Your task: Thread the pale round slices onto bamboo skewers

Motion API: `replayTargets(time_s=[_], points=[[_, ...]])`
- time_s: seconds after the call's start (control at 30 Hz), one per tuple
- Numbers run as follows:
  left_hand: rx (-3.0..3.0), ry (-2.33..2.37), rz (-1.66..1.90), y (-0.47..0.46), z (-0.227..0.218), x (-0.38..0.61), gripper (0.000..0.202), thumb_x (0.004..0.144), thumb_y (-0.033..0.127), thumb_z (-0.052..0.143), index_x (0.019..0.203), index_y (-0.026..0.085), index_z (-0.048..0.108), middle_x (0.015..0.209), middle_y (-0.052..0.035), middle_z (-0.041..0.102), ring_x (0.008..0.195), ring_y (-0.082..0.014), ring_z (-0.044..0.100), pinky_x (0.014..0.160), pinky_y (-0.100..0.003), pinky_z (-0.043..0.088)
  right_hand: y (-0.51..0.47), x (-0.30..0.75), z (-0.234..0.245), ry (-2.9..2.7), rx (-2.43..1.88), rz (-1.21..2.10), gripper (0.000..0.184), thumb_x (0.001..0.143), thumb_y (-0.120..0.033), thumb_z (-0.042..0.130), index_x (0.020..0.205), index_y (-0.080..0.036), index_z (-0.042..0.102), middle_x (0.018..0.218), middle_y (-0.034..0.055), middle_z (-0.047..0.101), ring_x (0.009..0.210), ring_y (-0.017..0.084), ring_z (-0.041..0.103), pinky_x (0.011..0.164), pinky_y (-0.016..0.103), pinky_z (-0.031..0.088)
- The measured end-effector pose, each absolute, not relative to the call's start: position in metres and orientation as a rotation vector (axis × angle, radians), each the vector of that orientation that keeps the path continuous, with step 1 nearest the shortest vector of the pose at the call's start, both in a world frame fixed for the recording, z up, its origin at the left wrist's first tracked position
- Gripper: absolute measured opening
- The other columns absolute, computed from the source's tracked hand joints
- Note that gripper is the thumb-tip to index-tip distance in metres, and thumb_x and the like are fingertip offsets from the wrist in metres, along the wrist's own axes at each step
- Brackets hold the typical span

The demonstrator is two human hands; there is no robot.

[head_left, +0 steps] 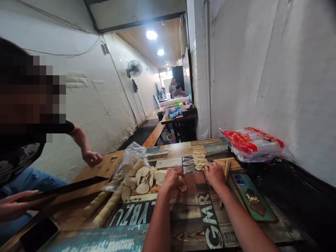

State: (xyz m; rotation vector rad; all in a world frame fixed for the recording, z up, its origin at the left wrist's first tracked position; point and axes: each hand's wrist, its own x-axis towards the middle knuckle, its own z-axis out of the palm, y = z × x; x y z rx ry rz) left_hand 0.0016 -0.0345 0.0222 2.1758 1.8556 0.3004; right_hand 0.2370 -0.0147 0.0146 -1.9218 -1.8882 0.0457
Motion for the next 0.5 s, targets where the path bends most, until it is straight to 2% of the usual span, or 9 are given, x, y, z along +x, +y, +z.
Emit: replayTargets(time_s=[0.07,0.13,0.3,0.4,0.5], points=[[2.228,1.780,0.257,-0.034,0.020,-0.002,0.032,0.064,0.030,0.075,0.096,0.027,0.077,0.101,-0.0060,0.066,0.103,-0.0250,0.054,0.097,-0.036,0.036,-0.015,0.255,0.023,-1.858,-1.980,-0.033,0.035,0.095,-0.025,0.041,0.092,-0.013,0.074,0.101,0.0151,0.071,0.097,0.024,0.064,0.080,0.030,0.043],[2.257,1.751,0.234,-0.033,0.019,-0.004,0.031,0.062,0.027,0.075,0.093,0.027,0.078,0.098,-0.0056,0.065,0.100,-0.0252,0.054,0.096,-0.037,0.036,-0.016,0.277,0.031,-1.823,-2.121,0.036,0.036,0.094,-0.023,0.040,0.096,-0.012,0.074,0.101,0.0169,0.072,0.094,0.024,0.067,0.077,0.030,0.046],[2.260,1.693,0.251,-0.033,0.022,0.002,0.024,0.066,0.018,0.066,0.086,0.024,0.078,0.096,-0.0049,0.064,0.094,-0.0219,0.055,0.089,-0.033,0.040,-0.022,0.311,0.038,-1.951,-2.355,0.417,0.035,0.087,-0.038,0.055,0.101,-0.013,0.075,0.107,0.0188,0.073,0.101,0.030,0.068,0.074,0.033,0.050],[2.264,1.669,0.171,-0.035,0.026,0.005,0.026,0.064,0.017,0.066,0.087,0.024,0.078,0.094,-0.0050,0.063,0.094,-0.0222,0.054,0.090,-0.034,0.040,-0.025,0.310,0.040,-1.988,-2.382,0.476,0.034,0.081,-0.032,0.062,0.105,-0.011,0.074,0.111,0.0199,0.072,0.105,0.031,0.067,0.074,0.032,0.050],[2.261,1.626,0.196,-0.037,0.029,0.004,0.031,0.064,0.015,0.065,0.091,0.024,0.078,0.099,-0.0059,0.062,0.098,-0.0231,0.053,0.093,-0.035,0.040,-0.025,0.309,0.039,-1.945,-2.379,0.454,0.029,0.081,-0.022,0.057,0.101,-0.009,0.074,0.108,0.0215,0.072,0.102,0.030,0.068,0.072,0.031,0.050]])
